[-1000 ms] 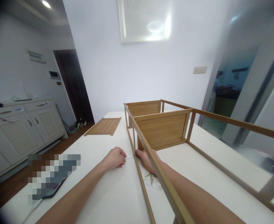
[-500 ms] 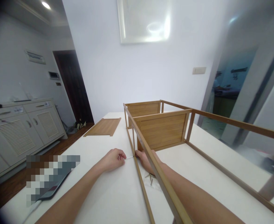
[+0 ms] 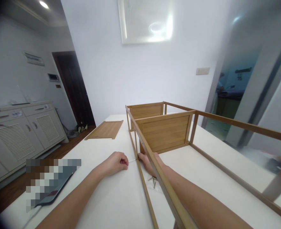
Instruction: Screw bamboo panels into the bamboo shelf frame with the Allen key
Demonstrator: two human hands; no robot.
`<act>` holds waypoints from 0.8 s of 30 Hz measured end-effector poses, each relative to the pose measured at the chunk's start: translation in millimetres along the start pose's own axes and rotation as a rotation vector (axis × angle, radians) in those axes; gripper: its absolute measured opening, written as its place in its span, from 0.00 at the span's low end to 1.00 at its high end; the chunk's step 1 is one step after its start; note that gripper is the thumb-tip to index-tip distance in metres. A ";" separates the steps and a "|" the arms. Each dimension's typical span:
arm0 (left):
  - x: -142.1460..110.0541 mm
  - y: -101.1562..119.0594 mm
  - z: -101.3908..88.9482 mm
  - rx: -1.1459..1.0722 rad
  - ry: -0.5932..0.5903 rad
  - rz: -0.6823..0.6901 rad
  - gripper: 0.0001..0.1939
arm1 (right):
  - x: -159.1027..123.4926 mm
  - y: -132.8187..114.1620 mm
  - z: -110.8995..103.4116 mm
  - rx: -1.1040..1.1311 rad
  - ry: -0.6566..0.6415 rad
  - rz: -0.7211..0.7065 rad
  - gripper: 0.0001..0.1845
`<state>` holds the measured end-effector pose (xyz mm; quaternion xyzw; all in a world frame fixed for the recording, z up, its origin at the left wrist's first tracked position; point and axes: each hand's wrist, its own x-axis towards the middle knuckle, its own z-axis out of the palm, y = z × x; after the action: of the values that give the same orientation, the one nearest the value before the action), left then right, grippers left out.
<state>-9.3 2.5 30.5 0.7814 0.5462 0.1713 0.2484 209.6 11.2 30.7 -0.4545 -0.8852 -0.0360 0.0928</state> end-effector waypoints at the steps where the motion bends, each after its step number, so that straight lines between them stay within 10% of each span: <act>1: 0.2 0.2 -0.3 0.003 -0.006 0.008 0.08 | -0.1 -0.2 -0.3 -0.001 -0.004 0.000 0.14; 24: 10.4 -12.9 9.9 -0.406 0.158 -0.197 0.13 | 0.7 0.9 0.2 0.000 0.003 -0.033 0.14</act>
<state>-10.3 13.9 14.9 0.6424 0.5921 0.3131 0.3725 210.0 12.3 30.6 -0.4399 -0.8924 -0.0380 0.0936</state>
